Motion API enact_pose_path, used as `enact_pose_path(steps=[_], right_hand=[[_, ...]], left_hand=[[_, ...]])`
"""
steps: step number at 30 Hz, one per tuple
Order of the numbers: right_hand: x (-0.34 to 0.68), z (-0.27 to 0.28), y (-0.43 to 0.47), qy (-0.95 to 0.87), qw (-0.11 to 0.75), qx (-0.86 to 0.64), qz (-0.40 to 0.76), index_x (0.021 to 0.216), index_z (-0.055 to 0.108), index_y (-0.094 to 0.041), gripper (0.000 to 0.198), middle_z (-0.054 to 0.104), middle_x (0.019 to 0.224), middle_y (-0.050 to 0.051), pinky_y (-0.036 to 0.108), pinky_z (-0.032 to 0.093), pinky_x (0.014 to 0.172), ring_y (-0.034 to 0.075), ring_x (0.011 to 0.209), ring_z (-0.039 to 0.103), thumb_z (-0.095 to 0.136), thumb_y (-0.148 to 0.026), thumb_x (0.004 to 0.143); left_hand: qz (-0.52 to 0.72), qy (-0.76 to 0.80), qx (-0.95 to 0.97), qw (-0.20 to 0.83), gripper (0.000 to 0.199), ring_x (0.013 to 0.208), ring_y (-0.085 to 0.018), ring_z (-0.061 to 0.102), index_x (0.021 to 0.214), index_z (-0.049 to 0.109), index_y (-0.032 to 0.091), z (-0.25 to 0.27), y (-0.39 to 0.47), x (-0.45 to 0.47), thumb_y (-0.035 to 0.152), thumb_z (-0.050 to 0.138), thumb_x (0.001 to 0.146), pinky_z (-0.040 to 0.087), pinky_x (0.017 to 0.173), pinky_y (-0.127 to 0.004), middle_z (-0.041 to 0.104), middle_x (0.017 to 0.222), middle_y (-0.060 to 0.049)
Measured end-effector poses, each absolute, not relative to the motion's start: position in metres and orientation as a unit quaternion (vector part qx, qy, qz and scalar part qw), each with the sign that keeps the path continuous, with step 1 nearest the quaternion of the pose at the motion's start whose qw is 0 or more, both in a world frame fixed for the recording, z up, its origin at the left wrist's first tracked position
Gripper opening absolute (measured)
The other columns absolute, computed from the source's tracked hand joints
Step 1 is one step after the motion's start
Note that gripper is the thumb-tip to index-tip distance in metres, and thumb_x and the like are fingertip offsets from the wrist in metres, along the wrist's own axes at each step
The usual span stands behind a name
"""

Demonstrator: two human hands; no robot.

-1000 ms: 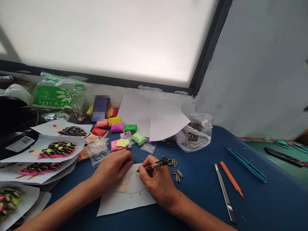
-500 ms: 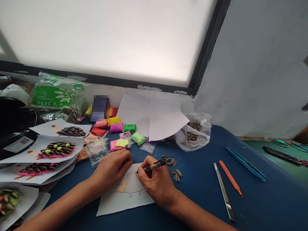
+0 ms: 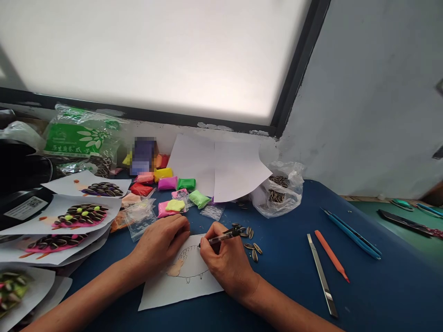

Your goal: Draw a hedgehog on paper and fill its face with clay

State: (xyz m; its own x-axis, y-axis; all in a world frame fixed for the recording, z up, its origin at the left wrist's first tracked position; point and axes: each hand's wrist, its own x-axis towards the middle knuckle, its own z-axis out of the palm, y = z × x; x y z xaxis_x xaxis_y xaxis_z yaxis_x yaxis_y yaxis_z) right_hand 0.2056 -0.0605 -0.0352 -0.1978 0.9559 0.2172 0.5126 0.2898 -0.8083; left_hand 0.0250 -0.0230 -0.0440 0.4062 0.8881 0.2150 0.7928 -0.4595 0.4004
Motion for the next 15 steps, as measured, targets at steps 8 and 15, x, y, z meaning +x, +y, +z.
enact_pose_path(steps=[8, 15], right_hand=[[0.2049, -0.0353, -0.0598, -0.718, 0.361, -0.524, 0.283, 0.07, 0.043, -0.021, 0.018, 0.043, 0.061, -0.004, 0.023, 0.034, 0.05, 0.012, 0.055, 0.042, 0.047, -0.027, 0.086], [0.2043, -0.0319, -0.0606, -0.714, 0.36, -0.521, 0.298, 0.07, 0.043, -0.021, 0.018, 0.043, 0.06, -0.004, 0.023, 0.034, 0.05, 0.012, 0.055, 0.042, 0.048, -0.027, 0.086]], left_hand=[[0.203, 0.505, 0.831, 0.113, 0.016, 0.075, -0.017, 0.053, 0.078, 0.052, 0.021, -0.0432, -0.0237, 0.0253, 0.021, 0.042, 0.09, 0.035, 0.065, -0.029, 0.06, 0.08, -0.001], [0.204, 0.505, 0.83, 0.119, 0.014, 0.075, -0.018, 0.053, 0.078, 0.051, 0.021, -0.0427, -0.0235, 0.0251, 0.02, 0.044, 0.09, 0.035, 0.066, -0.029, 0.06, 0.081, -0.001]])
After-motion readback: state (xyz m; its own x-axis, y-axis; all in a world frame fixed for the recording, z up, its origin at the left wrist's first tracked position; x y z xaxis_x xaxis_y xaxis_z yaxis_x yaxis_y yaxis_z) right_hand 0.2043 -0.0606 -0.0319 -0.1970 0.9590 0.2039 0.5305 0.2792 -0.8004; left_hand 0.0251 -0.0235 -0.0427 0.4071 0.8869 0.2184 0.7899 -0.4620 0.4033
